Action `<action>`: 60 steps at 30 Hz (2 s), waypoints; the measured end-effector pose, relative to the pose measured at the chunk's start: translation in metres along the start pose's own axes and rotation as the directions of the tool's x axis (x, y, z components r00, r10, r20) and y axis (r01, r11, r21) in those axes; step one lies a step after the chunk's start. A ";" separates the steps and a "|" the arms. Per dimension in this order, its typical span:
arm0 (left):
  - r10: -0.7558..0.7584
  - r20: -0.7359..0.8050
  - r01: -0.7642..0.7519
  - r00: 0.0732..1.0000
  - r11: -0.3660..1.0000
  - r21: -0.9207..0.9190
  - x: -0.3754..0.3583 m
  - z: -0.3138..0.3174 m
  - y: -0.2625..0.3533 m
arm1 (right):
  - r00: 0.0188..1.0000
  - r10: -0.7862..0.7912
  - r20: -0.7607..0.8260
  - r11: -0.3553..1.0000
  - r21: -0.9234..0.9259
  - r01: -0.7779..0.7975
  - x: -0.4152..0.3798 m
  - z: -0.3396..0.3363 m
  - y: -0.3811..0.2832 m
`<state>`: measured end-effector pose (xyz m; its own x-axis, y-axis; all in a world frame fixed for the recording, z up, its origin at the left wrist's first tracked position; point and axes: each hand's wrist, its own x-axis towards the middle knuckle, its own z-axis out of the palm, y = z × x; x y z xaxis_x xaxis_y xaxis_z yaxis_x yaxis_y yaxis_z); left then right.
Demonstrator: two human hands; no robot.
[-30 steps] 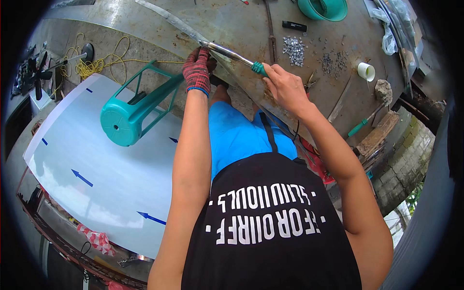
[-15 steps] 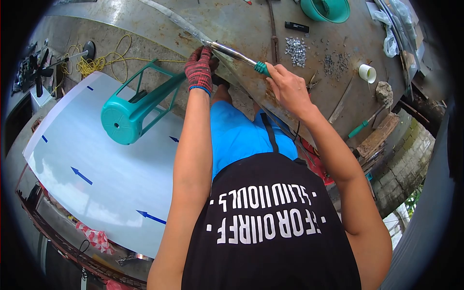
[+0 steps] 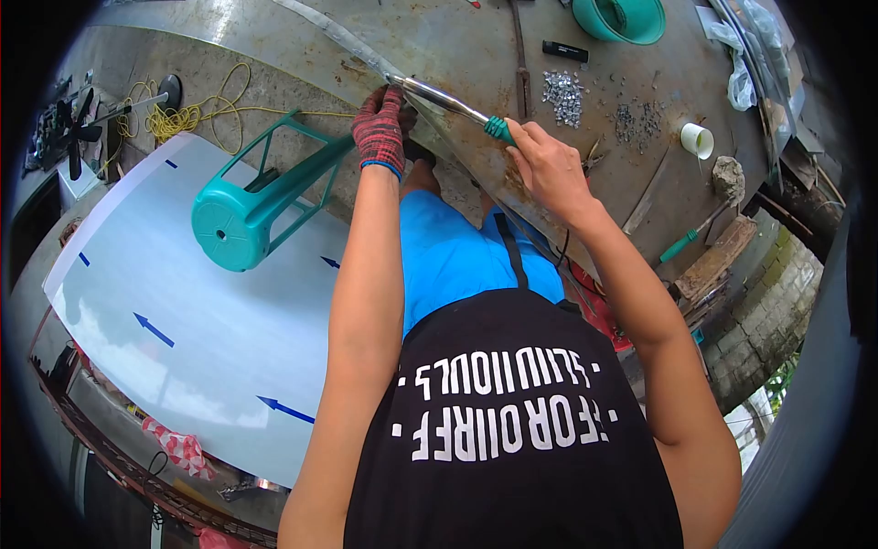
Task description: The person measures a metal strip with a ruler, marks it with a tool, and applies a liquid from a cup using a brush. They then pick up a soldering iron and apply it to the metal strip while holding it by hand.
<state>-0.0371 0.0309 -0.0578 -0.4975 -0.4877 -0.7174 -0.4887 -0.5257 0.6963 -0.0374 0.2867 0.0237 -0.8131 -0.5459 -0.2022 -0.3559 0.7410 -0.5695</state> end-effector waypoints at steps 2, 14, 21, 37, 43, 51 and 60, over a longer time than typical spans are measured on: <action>-0.009 0.014 0.009 1.000 1.000 -0.008 0.002 -0.001 -0.001 | 1.000 0.007 -0.003 1.000 0.015 -0.007 0.000 0.001 0.001; 0.023 0.032 -0.024 0.999 0.999 0.037 0.007 -0.005 -0.004 | 0.994 0.095 0.055 0.985 0.142 -0.102 -0.003 0.000 0.000; 0.017 0.026 -0.018 1.000 1.000 0.010 0.012 -0.007 -0.008 | 0.994 0.092 0.059 0.968 0.229 -0.103 -0.002 0.005 0.004; 0.059 0.043 -0.061 0.997 0.997 0.057 0.019 -0.011 -0.014 | 0.991 0.117 0.063 0.960 0.249 -0.130 -0.009 0.003 0.006; 0.034 0.039 -0.036 0.999 0.999 0.032 0.011 -0.008 -0.008 | 0.994 0.094 0.058 0.968 0.226 -0.104 -0.008 0.006 0.005; 0.032 0.037 -0.034 0.999 0.998 0.049 0.013 -0.008 -0.009 | 0.995 0.073 0.061 0.990 0.119 -0.080 -0.009 0.004 0.001; 0.020 0.059 -0.024 0.998 0.996 0.083 0.011 -0.009 -0.007 | 0.999 -0.037 -0.010 0.999 0.010 0.037 -0.007 0.003 0.002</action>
<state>-0.0326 0.0231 -0.0707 -0.5480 -0.4563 -0.7011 -0.5345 -0.4537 0.7131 -0.0312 0.2909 0.0213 -0.8041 -0.5688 -0.1728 -0.3811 0.7163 -0.5845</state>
